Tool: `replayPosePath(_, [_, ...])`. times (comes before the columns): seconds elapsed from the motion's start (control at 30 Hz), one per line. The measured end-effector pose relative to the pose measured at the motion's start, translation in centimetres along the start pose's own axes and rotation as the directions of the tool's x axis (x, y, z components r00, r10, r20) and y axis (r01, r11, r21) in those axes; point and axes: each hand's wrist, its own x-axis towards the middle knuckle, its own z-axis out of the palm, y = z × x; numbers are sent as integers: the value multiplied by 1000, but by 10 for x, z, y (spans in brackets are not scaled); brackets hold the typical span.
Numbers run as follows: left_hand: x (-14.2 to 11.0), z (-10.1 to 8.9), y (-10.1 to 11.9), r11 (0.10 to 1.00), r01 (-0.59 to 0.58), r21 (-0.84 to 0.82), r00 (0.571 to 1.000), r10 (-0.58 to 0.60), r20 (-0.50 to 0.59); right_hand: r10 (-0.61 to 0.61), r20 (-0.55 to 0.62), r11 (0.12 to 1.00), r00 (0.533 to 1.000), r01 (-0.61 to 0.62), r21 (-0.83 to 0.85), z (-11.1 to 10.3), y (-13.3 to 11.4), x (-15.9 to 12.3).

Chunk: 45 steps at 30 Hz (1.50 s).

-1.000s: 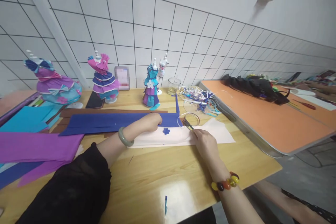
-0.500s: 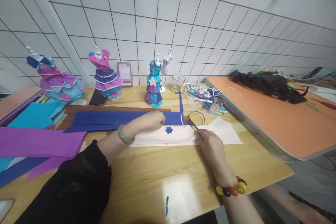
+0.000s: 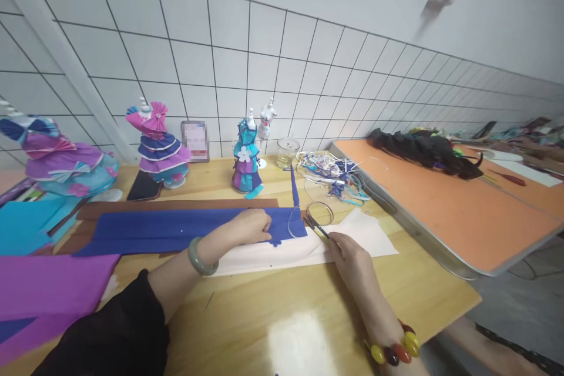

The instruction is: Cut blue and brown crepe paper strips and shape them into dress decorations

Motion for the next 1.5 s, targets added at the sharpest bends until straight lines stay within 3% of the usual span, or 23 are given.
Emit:
replayPosePath(0.2, [3,3,-1,999,54,5,999,-54,2,17,-93,997,996,-10,76,2,0,-4])
replayPosePath(0.4, [-1,-2,3,997,67,24,997,-68,38,126,-66,984,990,-116,135,-11,10,3])
replayPosePath(0.53, [-1,-2,2,998,69,0,997,-69,44,181,-18,981,983,-179,80,-35,39,36])
replayPosePath(0.63, [-1,-3,1,997,70,-25,996,-68,60,140,25,990,990,-140,5,-46,58,74])
replayPosePath(0.77, [-2,-4,1,998,63,-26,996,-61,61,122,103,990,987,-114,-84,-42,65,119])
replayPosePath(0.87, [-1,-5,1,998,55,-32,996,-52,70,106,154,989,982,-89,-114,-33,65,135])
replayPosePath(1.0, [1,-5,0,997,67,-38,995,-63,83,118,176,990,977,-102,-96,-30,79,128])
replayPosePath(1.27, [2,-3,-1,998,45,-33,996,-42,80,72,218,991,973,-45,-125,-44,122,74])
replayPosePath(1.4, [0,-7,2,996,49,-70,994,-41,100,-45,272,990,961,79,-118,-41,114,61])
replayPosePath(1.5, [-2,-9,3,996,39,-82,994,-31,101,-137,279,982,950,168,-91,-38,89,61])
